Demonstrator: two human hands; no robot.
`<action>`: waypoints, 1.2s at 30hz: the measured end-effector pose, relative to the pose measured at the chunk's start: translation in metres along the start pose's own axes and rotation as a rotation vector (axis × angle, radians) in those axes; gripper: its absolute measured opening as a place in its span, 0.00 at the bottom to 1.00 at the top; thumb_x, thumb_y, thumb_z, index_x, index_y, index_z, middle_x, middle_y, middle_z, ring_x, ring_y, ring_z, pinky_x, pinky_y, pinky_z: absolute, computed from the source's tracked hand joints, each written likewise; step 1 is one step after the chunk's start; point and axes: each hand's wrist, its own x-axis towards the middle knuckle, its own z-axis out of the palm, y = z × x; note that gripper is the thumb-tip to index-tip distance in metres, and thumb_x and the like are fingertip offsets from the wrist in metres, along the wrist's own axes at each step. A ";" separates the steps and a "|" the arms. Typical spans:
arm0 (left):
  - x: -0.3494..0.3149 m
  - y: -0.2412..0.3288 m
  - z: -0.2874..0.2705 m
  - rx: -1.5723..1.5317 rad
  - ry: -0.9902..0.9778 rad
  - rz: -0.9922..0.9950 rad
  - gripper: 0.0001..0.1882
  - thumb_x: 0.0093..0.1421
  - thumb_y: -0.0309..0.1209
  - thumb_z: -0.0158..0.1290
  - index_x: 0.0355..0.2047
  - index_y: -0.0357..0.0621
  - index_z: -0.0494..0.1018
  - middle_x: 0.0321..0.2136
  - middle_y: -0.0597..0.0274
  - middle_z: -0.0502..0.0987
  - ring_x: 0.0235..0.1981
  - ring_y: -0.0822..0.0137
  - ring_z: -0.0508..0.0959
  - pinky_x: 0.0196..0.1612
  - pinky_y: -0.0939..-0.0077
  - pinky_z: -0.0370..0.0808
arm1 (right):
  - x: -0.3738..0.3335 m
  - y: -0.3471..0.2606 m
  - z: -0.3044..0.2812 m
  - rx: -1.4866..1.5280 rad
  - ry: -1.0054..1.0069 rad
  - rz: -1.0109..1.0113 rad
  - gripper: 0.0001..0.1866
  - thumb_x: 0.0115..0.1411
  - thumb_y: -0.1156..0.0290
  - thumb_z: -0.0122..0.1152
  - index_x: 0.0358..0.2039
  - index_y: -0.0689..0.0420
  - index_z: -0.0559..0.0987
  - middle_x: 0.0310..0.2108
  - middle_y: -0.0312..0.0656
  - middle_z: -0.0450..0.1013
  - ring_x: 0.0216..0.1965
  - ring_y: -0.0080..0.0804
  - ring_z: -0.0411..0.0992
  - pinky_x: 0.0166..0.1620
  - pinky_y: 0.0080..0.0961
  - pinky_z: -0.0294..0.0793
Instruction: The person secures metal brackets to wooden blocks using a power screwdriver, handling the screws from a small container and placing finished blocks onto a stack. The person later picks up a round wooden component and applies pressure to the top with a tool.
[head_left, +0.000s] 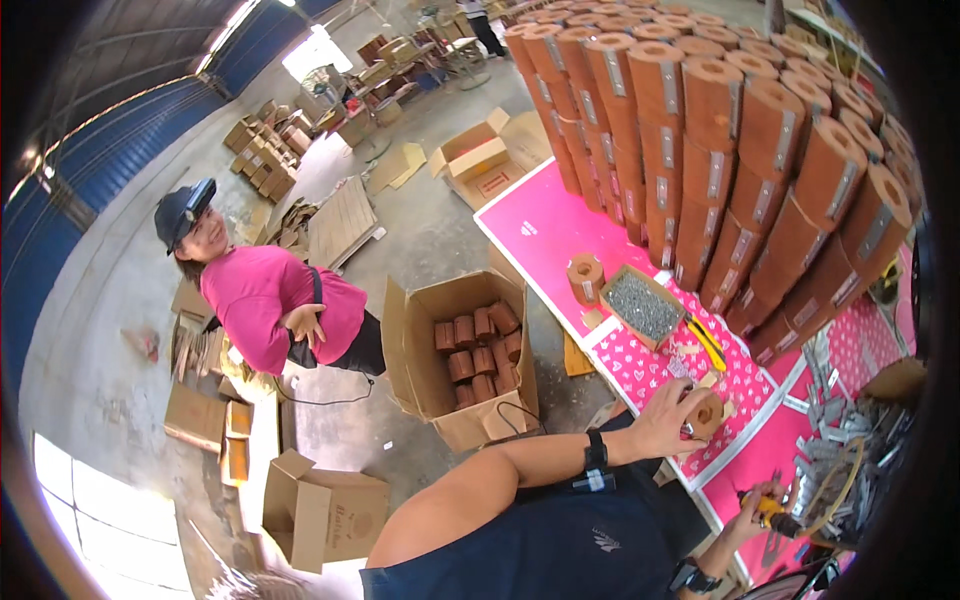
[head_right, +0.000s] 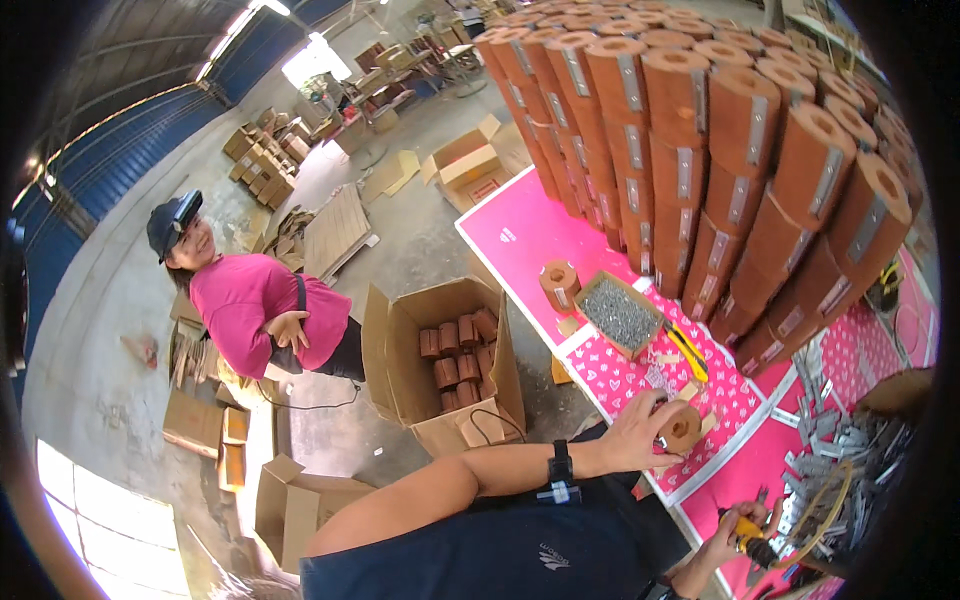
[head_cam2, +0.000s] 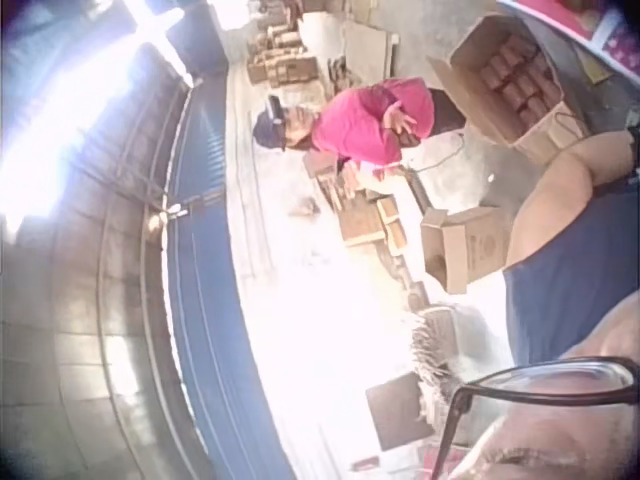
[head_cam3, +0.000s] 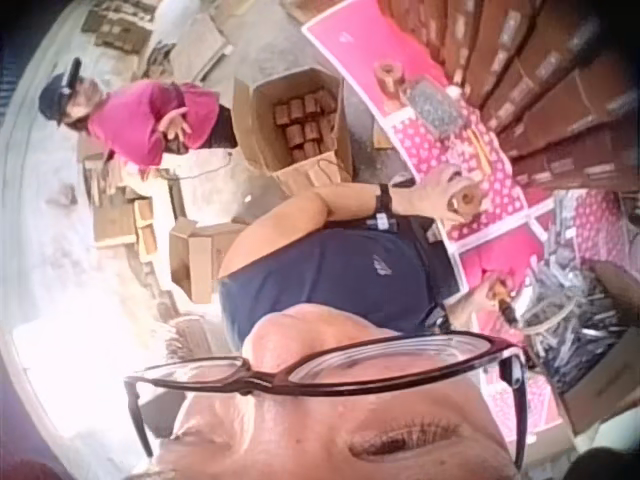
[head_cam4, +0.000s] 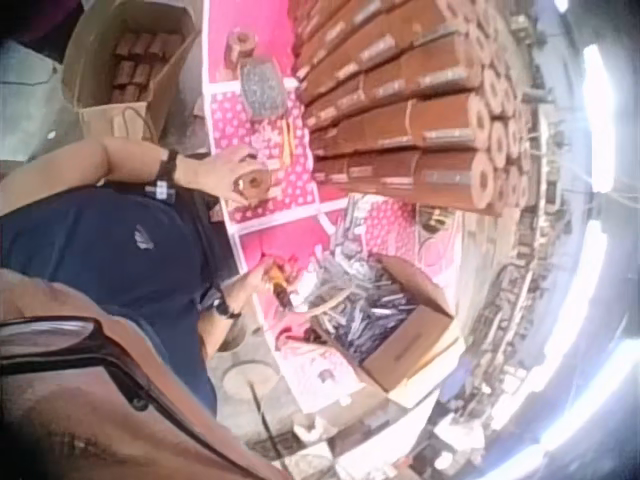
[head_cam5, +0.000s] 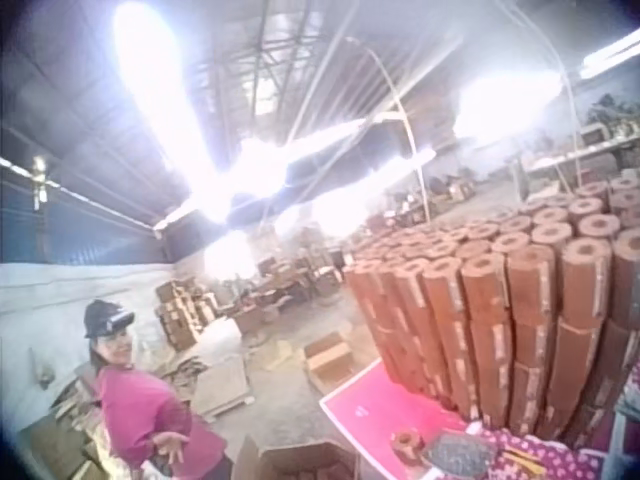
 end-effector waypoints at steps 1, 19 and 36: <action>0.001 -0.002 -0.001 0.020 -0.032 -0.024 0.47 0.45 0.40 0.73 0.63 0.46 0.63 0.52 0.45 0.65 0.52 0.42 0.70 0.56 0.52 0.71 | 0.002 0.000 0.001 -0.010 0.000 0.061 0.41 0.57 0.89 0.57 0.70 0.62 0.55 0.37 0.38 0.67 0.37 0.26 0.66 0.41 0.23 0.68; 0.025 -0.012 0.009 -0.115 -0.041 -0.114 0.40 0.49 0.37 0.70 0.61 0.48 0.65 0.53 0.45 0.64 0.56 0.44 0.69 0.59 0.55 0.71 | 0.013 0.035 -0.020 -0.118 -0.059 0.024 0.26 0.61 0.84 0.57 0.58 0.62 0.60 0.37 0.40 0.66 0.36 0.28 0.67 0.46 0.25 0.66; 0.022 -0.041 0.005 -0.303 -0.040 -0.089 0.46 0.52 0.33 0.67 0.67 0.43 0.55 0.58 0.42 0.66 0.60 0.45 0.70 0.63 0.57 0.68 | 0.019 0.035 -0.022 -0.136 0.116 0.137 0.20 0.66 0.77 0.62 0.56 0.61 0.68 0.38 0.38 0.68 0.32 0.24 0.67 0.37 0.22 0.70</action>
